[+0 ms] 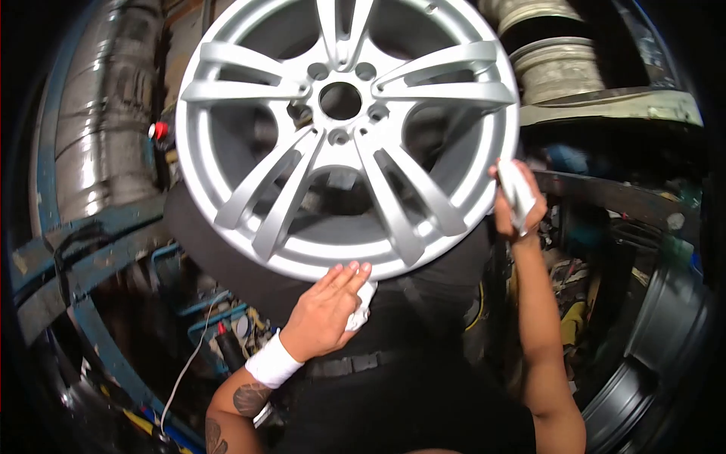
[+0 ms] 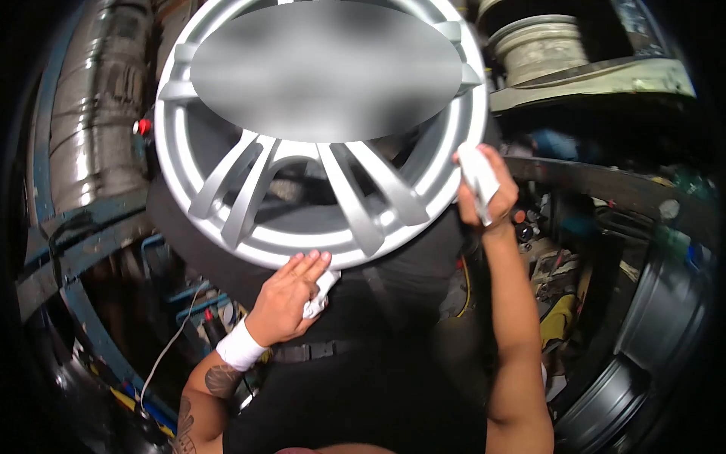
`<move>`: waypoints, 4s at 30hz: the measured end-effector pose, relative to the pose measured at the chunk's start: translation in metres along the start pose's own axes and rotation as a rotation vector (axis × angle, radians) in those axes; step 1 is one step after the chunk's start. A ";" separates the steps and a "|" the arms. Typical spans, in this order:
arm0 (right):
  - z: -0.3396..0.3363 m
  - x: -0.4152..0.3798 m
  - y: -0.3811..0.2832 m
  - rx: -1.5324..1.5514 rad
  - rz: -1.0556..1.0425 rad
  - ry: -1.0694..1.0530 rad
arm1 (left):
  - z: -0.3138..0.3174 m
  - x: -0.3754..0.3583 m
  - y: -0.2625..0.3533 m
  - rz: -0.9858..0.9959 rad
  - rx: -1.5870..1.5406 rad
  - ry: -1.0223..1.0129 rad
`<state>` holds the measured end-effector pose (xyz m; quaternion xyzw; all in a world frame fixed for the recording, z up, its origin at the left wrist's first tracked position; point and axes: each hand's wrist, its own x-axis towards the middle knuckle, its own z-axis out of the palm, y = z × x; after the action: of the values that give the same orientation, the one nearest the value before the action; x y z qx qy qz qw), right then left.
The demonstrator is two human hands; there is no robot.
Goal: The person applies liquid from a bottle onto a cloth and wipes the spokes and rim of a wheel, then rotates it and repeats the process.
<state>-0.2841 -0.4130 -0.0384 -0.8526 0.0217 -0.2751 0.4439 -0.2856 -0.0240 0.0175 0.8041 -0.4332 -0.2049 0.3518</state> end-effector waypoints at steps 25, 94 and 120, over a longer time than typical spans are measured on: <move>0.087 0.315 0.090 -0.104 0.456 -0.251 | 0.016 0.036 -0.031 -0.211 0.084 0.602; 0.007 0.063 0.043 0.040 0.433 0.148 | 0.006 0.048 -0.011 -0.328 -0.348 0.448; 0.027 -0.061 0.068 1.125 0.689 0.604 | 0.100 0.304 0.071 -0.168 -0.210 0.367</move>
<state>-0.3082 -0.4173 -0.1305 -0.3268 0.2657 -0.3126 0.8514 -0.2239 -0.3448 -0.0036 0.8200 -0.2698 -0.1278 0.4883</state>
